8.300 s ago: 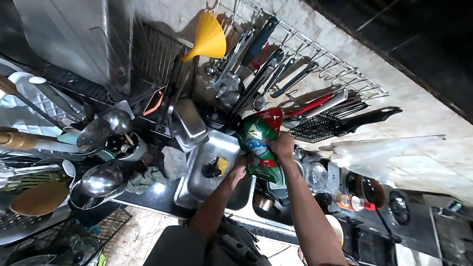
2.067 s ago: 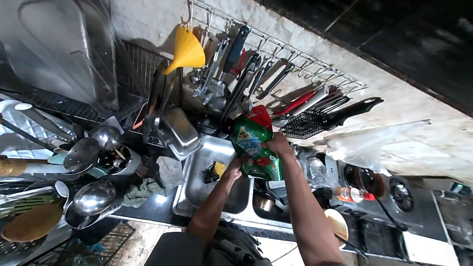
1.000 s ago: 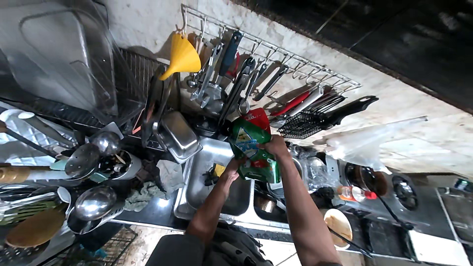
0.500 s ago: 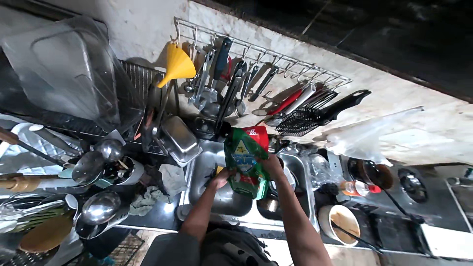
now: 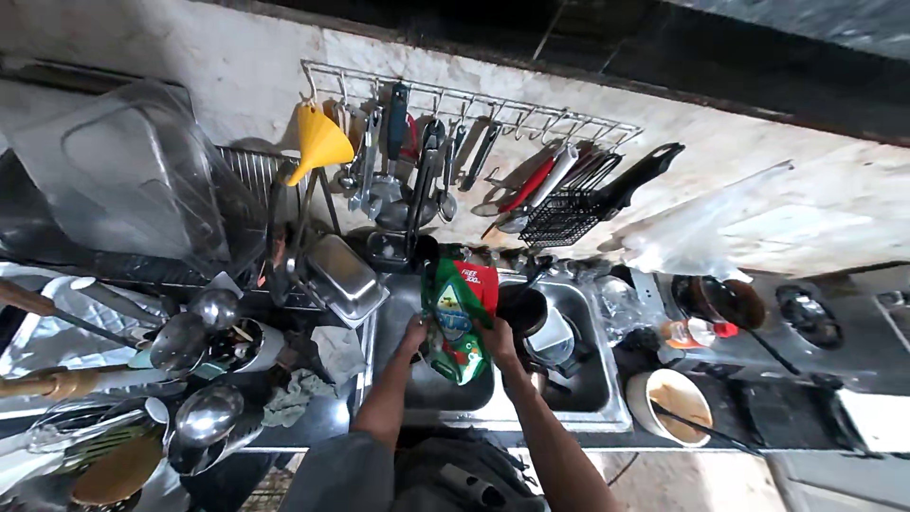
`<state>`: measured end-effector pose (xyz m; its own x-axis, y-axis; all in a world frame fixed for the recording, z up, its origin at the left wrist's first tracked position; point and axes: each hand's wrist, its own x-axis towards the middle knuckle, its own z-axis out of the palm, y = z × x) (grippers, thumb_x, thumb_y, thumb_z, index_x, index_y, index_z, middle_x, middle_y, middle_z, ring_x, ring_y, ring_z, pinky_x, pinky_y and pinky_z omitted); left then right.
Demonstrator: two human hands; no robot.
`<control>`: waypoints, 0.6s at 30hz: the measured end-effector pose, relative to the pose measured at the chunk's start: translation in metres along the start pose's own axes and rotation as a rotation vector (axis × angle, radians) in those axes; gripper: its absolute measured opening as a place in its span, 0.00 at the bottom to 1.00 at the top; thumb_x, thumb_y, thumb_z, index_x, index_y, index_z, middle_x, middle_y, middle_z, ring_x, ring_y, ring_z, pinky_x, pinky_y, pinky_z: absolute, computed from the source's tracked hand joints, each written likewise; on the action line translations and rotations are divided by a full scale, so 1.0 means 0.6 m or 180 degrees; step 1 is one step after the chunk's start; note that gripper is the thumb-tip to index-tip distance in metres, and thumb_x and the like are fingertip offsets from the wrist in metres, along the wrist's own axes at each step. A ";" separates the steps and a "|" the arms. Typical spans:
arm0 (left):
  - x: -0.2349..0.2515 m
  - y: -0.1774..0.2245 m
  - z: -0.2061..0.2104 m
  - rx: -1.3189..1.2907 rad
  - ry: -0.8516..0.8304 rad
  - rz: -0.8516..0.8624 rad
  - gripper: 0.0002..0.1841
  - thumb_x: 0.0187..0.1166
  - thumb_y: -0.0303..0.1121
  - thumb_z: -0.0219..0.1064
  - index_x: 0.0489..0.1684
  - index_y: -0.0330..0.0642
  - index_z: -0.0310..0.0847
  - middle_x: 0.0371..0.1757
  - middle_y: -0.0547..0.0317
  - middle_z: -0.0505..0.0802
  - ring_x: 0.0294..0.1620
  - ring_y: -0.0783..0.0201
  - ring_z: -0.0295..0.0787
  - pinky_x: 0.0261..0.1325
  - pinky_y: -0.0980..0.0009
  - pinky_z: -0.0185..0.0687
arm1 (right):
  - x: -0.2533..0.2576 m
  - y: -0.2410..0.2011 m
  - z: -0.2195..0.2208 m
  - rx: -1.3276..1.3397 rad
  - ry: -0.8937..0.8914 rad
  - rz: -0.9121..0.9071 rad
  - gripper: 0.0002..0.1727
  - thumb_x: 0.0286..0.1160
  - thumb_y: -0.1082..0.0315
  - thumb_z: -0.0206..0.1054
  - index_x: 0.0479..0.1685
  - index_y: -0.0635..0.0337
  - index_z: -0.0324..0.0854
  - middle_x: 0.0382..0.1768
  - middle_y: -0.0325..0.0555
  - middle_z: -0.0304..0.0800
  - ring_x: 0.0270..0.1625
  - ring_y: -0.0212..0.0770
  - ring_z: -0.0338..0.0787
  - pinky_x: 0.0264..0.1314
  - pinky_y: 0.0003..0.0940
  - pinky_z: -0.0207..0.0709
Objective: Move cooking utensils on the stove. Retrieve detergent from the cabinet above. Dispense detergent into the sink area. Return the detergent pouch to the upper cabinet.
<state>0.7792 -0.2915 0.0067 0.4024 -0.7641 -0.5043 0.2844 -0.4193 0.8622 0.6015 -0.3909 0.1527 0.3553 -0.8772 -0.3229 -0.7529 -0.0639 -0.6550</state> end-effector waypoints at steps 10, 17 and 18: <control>0.042 0.020 -0.033 0.0565 0.0171 -0.0089 0.25 0.93 0.46 0.54 0.73 0.31 0.77 0.68 0.32 0.86 0.71 0.43 0.83 0.76 0.46 0.76 | 0.022 0.027 0.015 0.0621 0.0222 -0.0264 0.22 0.81 0.49 0.69 0.48 0.63 0.90 0.40 0.52 0.95 0.45 0.46 0.94 0.56 0.52 0.85; 0.050 0.008 -0.008 0.0338 0.0083 -0.0177 0.26 0.93 0.46 0.54 0.76 0.32 0.75 0.72 0.34 0.84 0.73 0.44 0.81 0.78 0.46 0.75 | 0.014 -0.002 -0.013 0.0256 0.0262 -0.0257 0.23 0.83 0.49 0.67 0.45 0.64 0.90 0.39 0.53 0.94 0.45 0.49 0.94 0.56 0.55 0.84; 0.049 0.004 -0.005 0.0299 0.0046 -0.0165 0.26 0.93 0.46 0.54 0.76 0.32 0.74 0.72 0.34 0.84 0.73 0.45 0.81 0.77 0.46 0.75 | 0.013 -0.002 -0.017 0.0205 0.0246 -0.0254 0.24 0.83 0.48 0.67 0.46 0.64 0.90 0.39 0.54 0.94 0.46 0.49 0.94 0.57 0.55 0.84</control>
<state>0.7944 -0.3134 -0.0063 0.4021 -0.7333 -0.5483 0.2226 -0.5026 0.8354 0.5998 -0.4027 0.1579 0.3671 -0.9048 -0.2160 -0.6859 -0.1064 -0.7198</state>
